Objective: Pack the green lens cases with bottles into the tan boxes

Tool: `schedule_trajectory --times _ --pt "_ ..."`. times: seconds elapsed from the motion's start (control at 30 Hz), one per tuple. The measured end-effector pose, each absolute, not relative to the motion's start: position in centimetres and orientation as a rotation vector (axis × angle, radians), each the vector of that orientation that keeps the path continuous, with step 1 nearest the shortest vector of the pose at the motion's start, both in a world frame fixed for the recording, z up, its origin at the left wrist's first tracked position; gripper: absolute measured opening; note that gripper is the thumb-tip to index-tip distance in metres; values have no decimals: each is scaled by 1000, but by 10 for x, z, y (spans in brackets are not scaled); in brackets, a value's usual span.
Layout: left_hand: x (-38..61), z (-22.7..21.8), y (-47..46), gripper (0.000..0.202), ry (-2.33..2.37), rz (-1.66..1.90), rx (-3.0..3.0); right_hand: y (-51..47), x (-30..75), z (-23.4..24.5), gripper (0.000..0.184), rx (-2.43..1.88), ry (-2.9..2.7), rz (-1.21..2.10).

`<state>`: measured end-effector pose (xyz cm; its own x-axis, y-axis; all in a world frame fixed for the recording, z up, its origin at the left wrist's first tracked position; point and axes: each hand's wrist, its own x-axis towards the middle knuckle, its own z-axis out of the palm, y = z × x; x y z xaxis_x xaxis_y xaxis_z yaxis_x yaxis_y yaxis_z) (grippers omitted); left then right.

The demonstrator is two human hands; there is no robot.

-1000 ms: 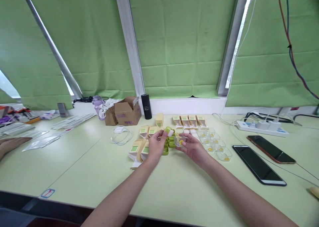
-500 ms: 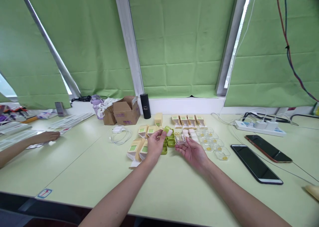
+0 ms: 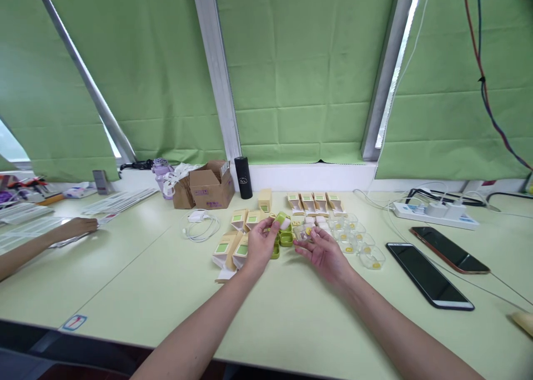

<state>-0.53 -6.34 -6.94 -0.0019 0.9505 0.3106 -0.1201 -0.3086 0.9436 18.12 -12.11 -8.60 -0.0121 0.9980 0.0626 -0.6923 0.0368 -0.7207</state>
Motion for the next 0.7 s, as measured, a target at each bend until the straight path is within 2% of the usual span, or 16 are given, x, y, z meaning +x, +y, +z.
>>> schedule_trajectory --times 0.13,0.6,0.7 --pt "-5 -69 -64 58 948 1464 1350 -118 180 -92 51 -625 -708 1420" --pt "-4 -71 -64 59 941 1470 1382 -119 176 -93 53 -744 -915 1255" --pt "-4 -70 -64 62 935 1467 1385 -117 175 -96 60 -787 -959 1201"
